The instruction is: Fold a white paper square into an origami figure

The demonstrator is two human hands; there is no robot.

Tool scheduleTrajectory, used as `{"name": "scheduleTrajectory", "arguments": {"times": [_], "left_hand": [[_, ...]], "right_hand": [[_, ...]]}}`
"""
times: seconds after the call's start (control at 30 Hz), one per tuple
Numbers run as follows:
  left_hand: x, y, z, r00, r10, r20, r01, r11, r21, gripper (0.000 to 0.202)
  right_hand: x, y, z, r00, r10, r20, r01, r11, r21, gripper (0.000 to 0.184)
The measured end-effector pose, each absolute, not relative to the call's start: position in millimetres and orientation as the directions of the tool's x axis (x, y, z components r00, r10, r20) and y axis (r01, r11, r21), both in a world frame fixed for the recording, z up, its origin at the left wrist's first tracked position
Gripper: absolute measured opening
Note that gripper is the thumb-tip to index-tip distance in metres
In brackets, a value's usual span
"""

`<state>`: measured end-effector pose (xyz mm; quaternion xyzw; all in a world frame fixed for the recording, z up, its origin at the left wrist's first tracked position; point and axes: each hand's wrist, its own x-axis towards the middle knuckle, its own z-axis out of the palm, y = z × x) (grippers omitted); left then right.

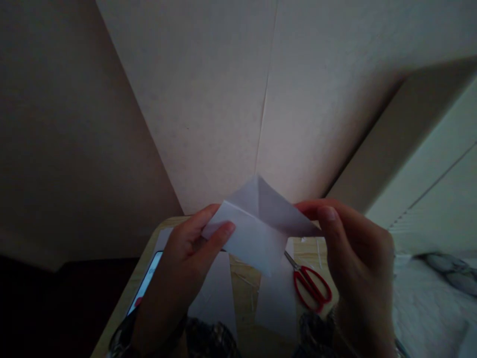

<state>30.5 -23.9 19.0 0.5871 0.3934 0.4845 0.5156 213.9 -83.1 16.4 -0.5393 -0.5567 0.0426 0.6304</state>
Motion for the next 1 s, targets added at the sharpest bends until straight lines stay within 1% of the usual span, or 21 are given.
{"name": "scheduleTrajectory", "arguments": {"times": [0.13,0.23,0.3,0.33,0.43,0.5,0.53,0.57,0.6,0.67,0.73,0.8,0.87,0.93,1.0], "left_hand": [[30.9,-24.8,16.9,0.174,0.970,0.170,-0.063,-0.161,0.985,0.011],[31.7,-26.1,14.0,0.108,0.984,0.139,-0.153,-0.121,0.981,0.014],[32.6,-25.7,12.1,0.053,0.989,0.137,-0.228,-0.122,0.966,0.018],[33.3,-25.2,11.5,0.028,0.988,0.152,-0.266,-0.140,0.954,0.020],[36.2,-24.3,12.4,-0.027,0.978,0.206,-0.347,-0.202,0.916,0.019],[38.4,-25.1,15.3,-0.029,0.980,0.195,-0.342,-0.194,0.920,0.019],[39.3,-25.8,17.1,-0.033,0.981,0.190,-0.313,-0.190,0.931,0.017],[39.9,-26.4,18.8,-0.036,0.982,0.186,-0.266,-0.189,0.945,0.013],[40.3,-26.7,20.2,-0.031,0.980,0.194,-0.200,-0.197,0.960,0.009],[40.1,-26.3,21.4,-0.009,0.976,0.218,-0.047,-0.218,0.975,0.006],[38.8,-24.3,20.1,0.032,0.971,0.235,0.077,-0.237,0.968,0.008],[36.5,-21.6,16.8,0.105,0.962,0.250,0.158,-0.264,0.951,0.012],[33.9,-19.2,12.8,0.205,0.944,0.259,0.232,-0.304,0.924,0.017],[32.2,-17.5,9.3,0.259,0.923,0.284,0.268,-0.351,0.897,0.024],[32.3,-16.2,7.3,0.232,0.917,0.324,0.209,-0.372,0.904,0.038]], "right_hand": [[208.4,-84.4,17.9,0.356,0.674,0.648,0.464,0.474,-0.748,0.031],[209.1,-83.8,17.4,0.333,0.674,0.659,0.416,0.522,-0.745,0.027],[213.3,-81.8,16.0,0.283,0.700,0.656,0.410,0.530,-0.742,0.025],[216.3,-80.3,15.2,0.236,0.724,0.649,0.407,0.533,-0.742,0.029],[225.4,-75.4,13.4,0.074,0.786,0.614,0.421,0.533,-0.734,0.059],[229.1,-73.4,13.6,0.026,0.805,0.593,0.477,0.512,-0.715,0.078],[229.8,-73.0,13.9,0.001,0.809,0.587,0.504,0.507,-0.699,0.084],[229.8,-72.9,14.3,-0.028,0.815,0.579,0.524,0.506,-0.686,0.085],[229.3,-73.1,14.7,-0.055,0.815,0.577,0.542,0.510,-0.668,0.083],[227.5,-73.7,15.1,-0.103,0.805,0.584,0.575,0.527,-0.626,0.067],[225.1,-73.5,15.5,-0.117,0.794,0.596,0.604,0.533,-0.593,0.053],[223.2,-72.1,16.5,-0.092,0.800,0.593,0.618,0.513,-0.596,0.045],[222.3,-69.5,17.6,-0.065,0.820,0.569,0.613,0.483,-0.626,0.037],[222.4,-66.7,17.7,-0.047,0.841,0.540,0.592,0.458,-0.663,0.025],[222.8,-64.5,15.5,0.004,0.855,0.519,0.570,0.424,-0.703,0.014]]}}
